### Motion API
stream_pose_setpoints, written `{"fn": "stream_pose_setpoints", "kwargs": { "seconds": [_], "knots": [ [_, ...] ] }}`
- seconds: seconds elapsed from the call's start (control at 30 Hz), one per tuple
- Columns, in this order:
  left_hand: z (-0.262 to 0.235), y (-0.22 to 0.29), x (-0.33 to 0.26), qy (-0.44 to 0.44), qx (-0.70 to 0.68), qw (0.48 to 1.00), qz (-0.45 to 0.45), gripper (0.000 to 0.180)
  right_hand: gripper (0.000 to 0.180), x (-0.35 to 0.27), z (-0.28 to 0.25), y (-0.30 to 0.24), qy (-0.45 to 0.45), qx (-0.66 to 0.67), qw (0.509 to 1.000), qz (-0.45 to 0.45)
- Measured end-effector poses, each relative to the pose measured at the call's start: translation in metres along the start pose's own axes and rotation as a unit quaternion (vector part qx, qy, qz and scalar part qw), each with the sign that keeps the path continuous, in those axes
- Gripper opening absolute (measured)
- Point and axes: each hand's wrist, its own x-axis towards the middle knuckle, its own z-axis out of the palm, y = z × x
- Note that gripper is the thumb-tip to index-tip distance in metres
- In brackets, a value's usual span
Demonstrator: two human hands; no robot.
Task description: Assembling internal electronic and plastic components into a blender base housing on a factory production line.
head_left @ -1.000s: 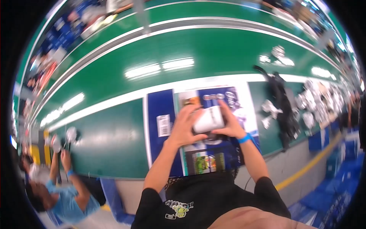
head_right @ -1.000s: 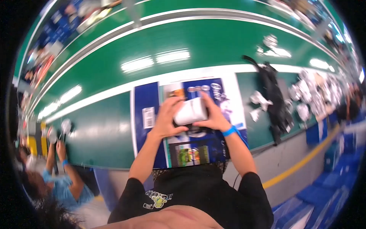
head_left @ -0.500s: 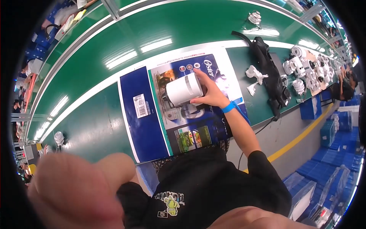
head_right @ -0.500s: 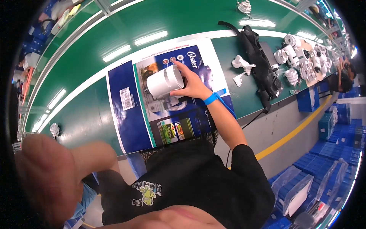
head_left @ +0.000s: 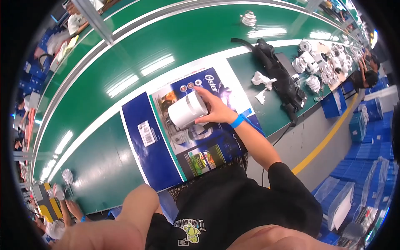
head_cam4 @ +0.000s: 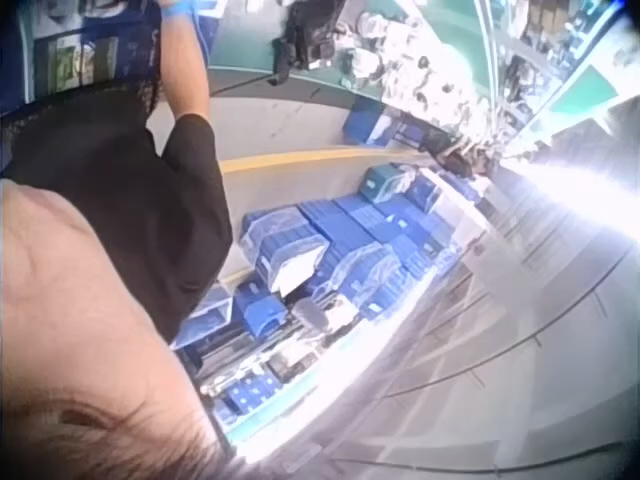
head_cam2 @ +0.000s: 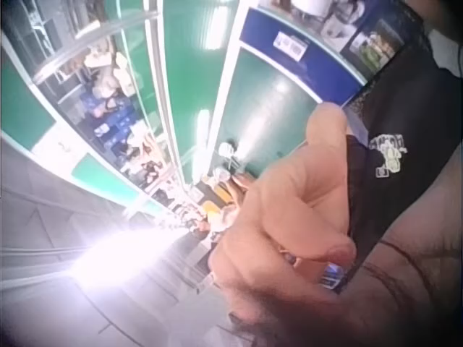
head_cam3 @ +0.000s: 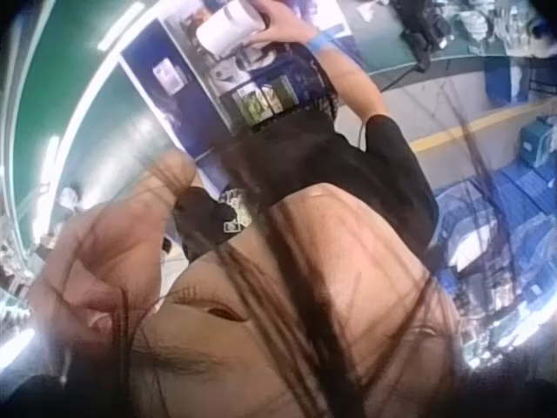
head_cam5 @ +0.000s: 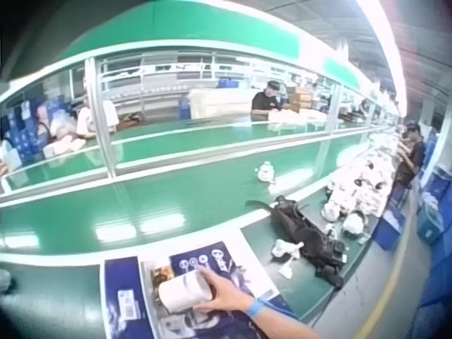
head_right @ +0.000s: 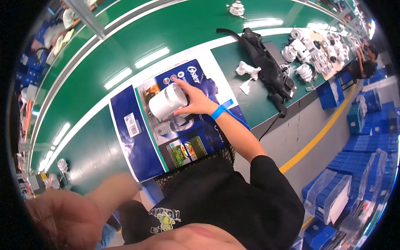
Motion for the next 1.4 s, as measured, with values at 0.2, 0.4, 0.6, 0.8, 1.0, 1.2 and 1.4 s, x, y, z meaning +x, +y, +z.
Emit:
{"fn": "stream_pose_setpoints", "kwargs": {
  "seconds": [0.2, 0.4, 0.6, 0.8, 1.0, 1.2, 1.4],
  "knots": [
    [-0.034, -0.014, -0.033, 0.128, 0.230, 0.922, 0.285, 0.029, 0.103, 0.004, 0.005, -0.006, -0.013, -0.010, 1.000, 0.013],
    [-0.001, -0.051, -0.013, -0.178, 0.264, 0.947, -0.042, 0.017, 0.105, 0.006, -0.002, -0.009, -0.007, -0.030, 1.000, 0.005],
    [-0.059, -0.148, -0.106, -0.271, 0.566, 0.736, -0.256, 0.095, 0.108, 0.001, -0.003, -0.004, 0.018, -0.113, 0.992, -0.051],
    [-0.097, -0.191, -0.214, 0.006, 0.389, 0.809, -0.441, 0.094, 0.065, -0.002, -0.001, -0.002, 0.054, -0.071, 0.994, -0.056],
    [-0.106, -0.197, -0.216, 0.037, 0.401, 0.814, -0.420, 0.095, 0.015, 0.004, -0.003, -0.005, 0.129, -0.040, 0.990, 0.035],
    [-0.105, -0.195, -0.212, 0.042, 0.378, 0.818, -0.433, 0.092, 0.015, 0.005, -0.002, -0.008, 0.102, -0.050, 0.992, 0.059],
    [-0.105, -0.196, -0.211, 0.049, 0.364, 0.820, -0.439, 0.091, 0.012, 0.006, -0.002, -0.009, 0.104, -0.049, 0.992, 0.059]
  ]
}}
